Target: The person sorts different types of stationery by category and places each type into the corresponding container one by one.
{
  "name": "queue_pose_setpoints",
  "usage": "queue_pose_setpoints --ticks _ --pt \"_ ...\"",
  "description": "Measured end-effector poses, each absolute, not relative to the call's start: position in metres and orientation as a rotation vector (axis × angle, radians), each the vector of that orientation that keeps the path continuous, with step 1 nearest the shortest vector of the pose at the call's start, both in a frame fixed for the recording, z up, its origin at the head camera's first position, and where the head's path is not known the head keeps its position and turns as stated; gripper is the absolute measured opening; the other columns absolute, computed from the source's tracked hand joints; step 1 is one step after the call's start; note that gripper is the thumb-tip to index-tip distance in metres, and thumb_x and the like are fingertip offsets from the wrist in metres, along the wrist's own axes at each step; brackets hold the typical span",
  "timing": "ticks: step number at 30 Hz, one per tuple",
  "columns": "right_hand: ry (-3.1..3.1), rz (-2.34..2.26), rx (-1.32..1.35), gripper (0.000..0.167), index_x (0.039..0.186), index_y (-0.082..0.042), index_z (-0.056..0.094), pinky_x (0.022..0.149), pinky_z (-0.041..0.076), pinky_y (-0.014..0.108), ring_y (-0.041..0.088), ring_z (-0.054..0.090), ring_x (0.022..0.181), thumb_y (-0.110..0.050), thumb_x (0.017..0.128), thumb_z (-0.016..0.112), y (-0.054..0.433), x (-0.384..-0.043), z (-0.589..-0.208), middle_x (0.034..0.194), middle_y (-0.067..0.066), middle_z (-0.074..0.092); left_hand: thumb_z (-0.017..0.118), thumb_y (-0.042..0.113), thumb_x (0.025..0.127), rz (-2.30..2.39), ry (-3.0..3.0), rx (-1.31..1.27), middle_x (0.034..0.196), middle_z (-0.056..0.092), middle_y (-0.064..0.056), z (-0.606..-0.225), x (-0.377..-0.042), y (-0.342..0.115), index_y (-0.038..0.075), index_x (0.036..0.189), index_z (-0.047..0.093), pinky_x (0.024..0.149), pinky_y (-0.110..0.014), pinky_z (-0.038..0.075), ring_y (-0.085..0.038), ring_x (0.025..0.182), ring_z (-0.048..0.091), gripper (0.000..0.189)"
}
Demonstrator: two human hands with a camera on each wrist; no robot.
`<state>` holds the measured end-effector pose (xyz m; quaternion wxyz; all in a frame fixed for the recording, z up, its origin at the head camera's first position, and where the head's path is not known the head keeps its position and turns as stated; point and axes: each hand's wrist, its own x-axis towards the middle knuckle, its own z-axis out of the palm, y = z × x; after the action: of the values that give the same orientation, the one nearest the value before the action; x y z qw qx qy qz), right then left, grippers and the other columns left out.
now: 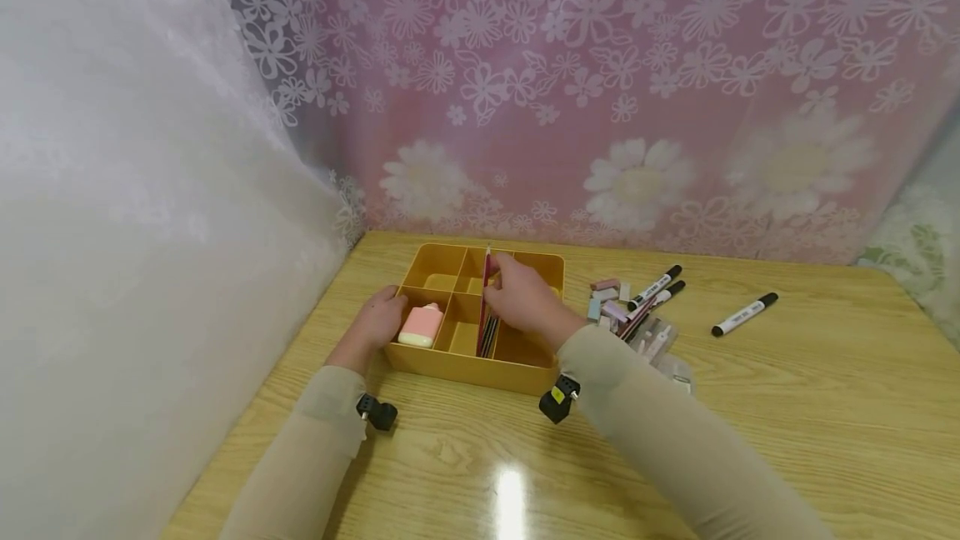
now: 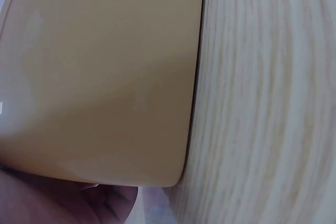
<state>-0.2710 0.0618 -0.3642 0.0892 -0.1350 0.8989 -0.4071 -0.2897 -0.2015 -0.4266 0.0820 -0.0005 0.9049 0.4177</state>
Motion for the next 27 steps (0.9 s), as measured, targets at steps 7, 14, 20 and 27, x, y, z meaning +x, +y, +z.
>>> queue_pose_setpoints --ticks 7,14,20,27 --pt "2.641 -1.264 -0.366 0.027 0.128 -0.007 0.048 0.061 0.049 0.034 0.026 0.066 0.079 -0.018 0.104 0.054 0.076 -0.273 -0.364 0.098 0.010 0.064 0.028 0.030 0.110 1.271 2.687 -0.019 0.153 0.043 -0.020 -0.427 -0.289 -0.201 0.003 0.151 0.042 0.117 -0.057 0.026 -0.039 0.142 0.036 0.051" --pt "2.667 -1.242 -0.347 0.028 0.127 -0.006 0.049 0.068 0.053 0.041 0.029 0.067 0.083 -0.020 0.102 0.052 0.099 -0.277 -0.364 0.100 0.010 0.065 0.028 0.031 0.110 1.267 2.691 -0.008 0.153 0.043 -0.020 -0.427 -0.290 -0.202 0.004 0.152 0.041 0.117 -0.057 0.026 -0.039 0.142 0.037 0.052" --pt "2.784 -1.137 -0.317 0.031 0.127 -0.005 0.051 0.101 0.035 0.068 0.025 0.070 0.086 -0.024 0.102 0.052 0.130 -0.277 -0.362 0.101 0.008 0.064 0.029 0.032 0.110 1.272 2.694 -0.021 0.153 0.044 -0.020 -0.427 -0.289 -0.203 0.004 0.151 0.043 0.116 -0.057 0.027 -0.040 0.142 0.037 0.051" --pt "2.857 -0.975 -0.252 0.029 0.124 -0.008 0.050 0.064 0.050 0.035 0.026 0.063 0.082 -0.028 0.103 0.050 0.179 -0.277 -0.361 0.111 0.014 0.062 0.029 0.031 0.110 1.274 2.689 -0.018 0.153 0.043 -0.019 -0.428 -0.289 -0.202 0.005 0.151 0.042 0.116 -0.058 0.027 -0.039 0.142 0.037 0.051"
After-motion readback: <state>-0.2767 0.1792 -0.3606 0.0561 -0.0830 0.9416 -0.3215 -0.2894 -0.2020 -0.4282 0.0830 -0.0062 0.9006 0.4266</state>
